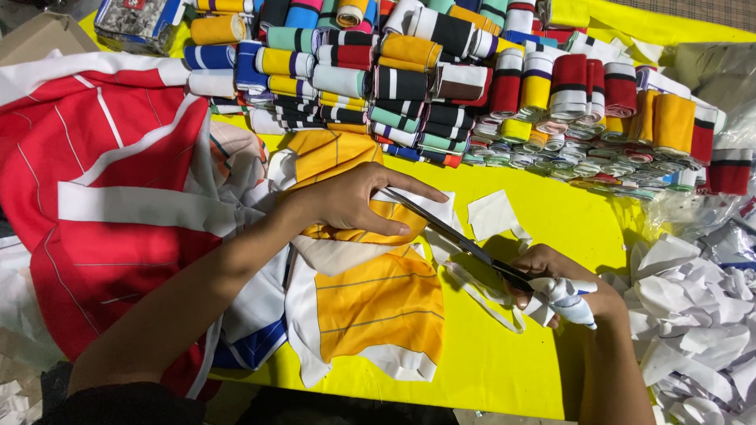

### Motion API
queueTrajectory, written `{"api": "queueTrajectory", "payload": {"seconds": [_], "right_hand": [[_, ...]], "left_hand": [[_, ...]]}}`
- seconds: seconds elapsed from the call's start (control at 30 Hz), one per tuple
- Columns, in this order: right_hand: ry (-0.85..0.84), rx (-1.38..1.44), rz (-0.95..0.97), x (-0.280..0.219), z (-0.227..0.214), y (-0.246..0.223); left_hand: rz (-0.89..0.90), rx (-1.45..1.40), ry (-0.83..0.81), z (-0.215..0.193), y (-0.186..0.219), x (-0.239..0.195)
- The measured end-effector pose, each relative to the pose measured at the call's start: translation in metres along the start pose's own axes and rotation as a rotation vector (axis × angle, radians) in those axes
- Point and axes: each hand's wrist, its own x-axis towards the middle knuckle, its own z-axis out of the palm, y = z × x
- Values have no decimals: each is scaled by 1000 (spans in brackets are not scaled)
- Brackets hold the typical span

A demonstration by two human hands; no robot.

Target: Cutting a piece of yellow fabric with scissors after folding it

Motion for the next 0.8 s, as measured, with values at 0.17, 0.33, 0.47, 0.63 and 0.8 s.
{"api": "queueTrajectory", "payload": {"seconds": [0.17,0.33,0.47,0.63,0.8], "right_hand": [[71,-9,230,-11,1,3],[27,-95,107,-9,-2,7],[14,-240,26,-8,-5,10],[-1,-178,-20,-8,-4,8],[83,-196,44,-12,-3,12]], "left_hand": [[0,266,5,4,10,-2],[-3,257,-7,3,11,-3],[-1,216,-39,2,14,-3],[-10,145,-71,-2,13,-5],[-15,-20,-58,-7,26,-10]]}}
